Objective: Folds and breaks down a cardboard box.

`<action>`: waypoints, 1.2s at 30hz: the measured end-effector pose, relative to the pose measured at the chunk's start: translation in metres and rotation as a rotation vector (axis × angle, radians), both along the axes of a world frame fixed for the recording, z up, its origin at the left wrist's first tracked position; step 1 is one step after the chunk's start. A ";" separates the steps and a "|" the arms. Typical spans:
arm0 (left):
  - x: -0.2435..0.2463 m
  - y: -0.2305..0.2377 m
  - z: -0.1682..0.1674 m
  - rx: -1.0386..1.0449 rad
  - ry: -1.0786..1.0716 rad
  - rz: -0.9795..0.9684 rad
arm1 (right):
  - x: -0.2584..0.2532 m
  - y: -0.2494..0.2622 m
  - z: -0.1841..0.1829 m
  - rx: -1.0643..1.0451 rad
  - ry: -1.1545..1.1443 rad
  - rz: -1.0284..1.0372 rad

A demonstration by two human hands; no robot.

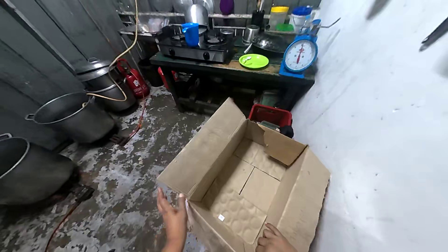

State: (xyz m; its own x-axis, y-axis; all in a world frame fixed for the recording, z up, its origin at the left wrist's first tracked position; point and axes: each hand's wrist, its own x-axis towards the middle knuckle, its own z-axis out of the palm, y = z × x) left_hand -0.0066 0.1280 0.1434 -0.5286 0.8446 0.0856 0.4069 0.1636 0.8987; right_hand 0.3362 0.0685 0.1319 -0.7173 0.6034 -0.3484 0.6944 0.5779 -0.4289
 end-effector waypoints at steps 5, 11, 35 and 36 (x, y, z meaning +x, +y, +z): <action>0.065 -0.072 0.017 0.122 0.640 -1.085 | 0.006 0.009 -0.001 0.151 0.173 0.040; 0.065 -0.041 0.042 -0.010 0.670 -1.072 | -0.024 0.053 0.062 0.315 0.322 0.026; 0.057 0.047 0.213 0.699 0.423 -0.485 | -0.080 0.148 0.232 0.555 0.595 -0.160; 0.057 0.047 0.212 0.711 0.421 -0.480 | -0.080 0.149 0.232 0.530 0.579 -0.159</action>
State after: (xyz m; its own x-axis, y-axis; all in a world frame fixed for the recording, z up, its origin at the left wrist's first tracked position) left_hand 0.0509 0.1755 0.3555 0.0518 0.6399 0.7667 0.6015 -0.6329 0.4875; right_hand 0.2559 0.2172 0.3643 -0.5879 0.6946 0.4146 0.5367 0.7184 -0.4426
